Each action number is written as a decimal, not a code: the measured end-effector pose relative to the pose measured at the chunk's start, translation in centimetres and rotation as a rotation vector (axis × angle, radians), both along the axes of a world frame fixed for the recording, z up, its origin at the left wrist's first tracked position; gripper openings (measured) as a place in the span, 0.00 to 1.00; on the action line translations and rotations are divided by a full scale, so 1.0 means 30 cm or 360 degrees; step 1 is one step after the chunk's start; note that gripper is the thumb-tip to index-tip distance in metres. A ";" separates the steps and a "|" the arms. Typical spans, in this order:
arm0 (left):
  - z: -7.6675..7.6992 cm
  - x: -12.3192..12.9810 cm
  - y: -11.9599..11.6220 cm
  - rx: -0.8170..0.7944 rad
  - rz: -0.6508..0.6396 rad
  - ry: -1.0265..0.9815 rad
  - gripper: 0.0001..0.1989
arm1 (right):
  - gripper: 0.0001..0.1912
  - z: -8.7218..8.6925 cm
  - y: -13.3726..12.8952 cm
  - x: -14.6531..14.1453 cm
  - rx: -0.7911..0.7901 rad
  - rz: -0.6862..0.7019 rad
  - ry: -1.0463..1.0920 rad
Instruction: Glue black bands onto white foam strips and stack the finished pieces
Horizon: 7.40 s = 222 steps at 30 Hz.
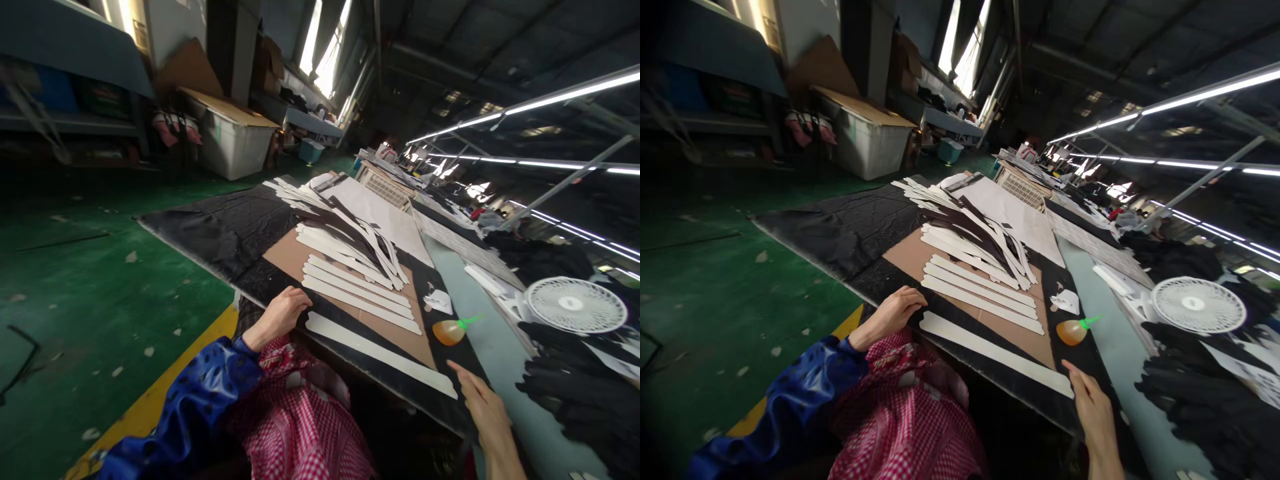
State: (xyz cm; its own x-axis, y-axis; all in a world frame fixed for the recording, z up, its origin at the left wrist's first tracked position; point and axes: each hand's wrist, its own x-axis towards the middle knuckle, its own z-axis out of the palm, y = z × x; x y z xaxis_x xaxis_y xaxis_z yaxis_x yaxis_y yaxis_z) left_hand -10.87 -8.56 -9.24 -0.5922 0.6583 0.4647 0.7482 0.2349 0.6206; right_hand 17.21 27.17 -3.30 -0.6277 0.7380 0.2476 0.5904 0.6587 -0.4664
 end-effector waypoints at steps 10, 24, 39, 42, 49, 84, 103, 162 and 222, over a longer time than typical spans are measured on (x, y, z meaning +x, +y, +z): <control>0.006 0.011 0.005 -0.0220 -0.0024 0.0012 0.09 | 0.16 -0.008 -0.553 -0.480 -0.0413 0.1074 0.0054; 0.011 0.013 -0.003 -0.0309 -0.0019 -0.0017 0.07 | 0.10 -0.097 -0.693 -0.579 -0.0196 0.1281 0.0126; -0.001 0.010 0.000 -0.0290 0.0012 -0.0006 0.08 | 0.10 -0.120 -0.689 -0.569 -0.0161 0.1224 0.0196; -0.002 0.010 -0.001 -0.0279 0.0023 -0.0002 0.08 | 0.10 -0.122 -0.694 -0.562 -0.0051 0.1181 0.0093; 0.003 0.012 -0.005 -0.0281 0.0004 -0.0001 0.08 | 0.10 -0.125 -0.706 -0.567 0.0089 0.1147 0.0065; 0.060 0.027 0.002 -0.0478 0.0043 -0.0136 0.05 | 0.18 -0.063 -0.612 -0.551 -0.0435 0.0873 -0.0196; 0.040 0.016 0.004 -0.0438 0.0015 -0.0131 0.05 | 0.12 -0.053 -0.613 -0.555 -0.0143 0.0840 -0.0431; 0.030 0.041 -0.048 0.0343 0.0075 -0.0309 0.12 | 0.11 -0.037 -0.660 -0.564 -0.0050 0.0597 -0.0711; 0.041 0.347 0.116 -0.0308 0.0230 0.0217 0.13 | 0.13 -0.016 -0.685 -0.554 0.0119 0.0614 -0.0836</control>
State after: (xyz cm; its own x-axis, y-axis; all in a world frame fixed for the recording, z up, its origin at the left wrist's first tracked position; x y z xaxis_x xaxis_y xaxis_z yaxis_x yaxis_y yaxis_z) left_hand -0.45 -5.09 -8.02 -0.6269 0.6557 0.4207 0.7719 0.4496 0.4495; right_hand 0.59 6.63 -3.79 -0.8952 0.4285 -0.1223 0.4423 0.8881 -0.1251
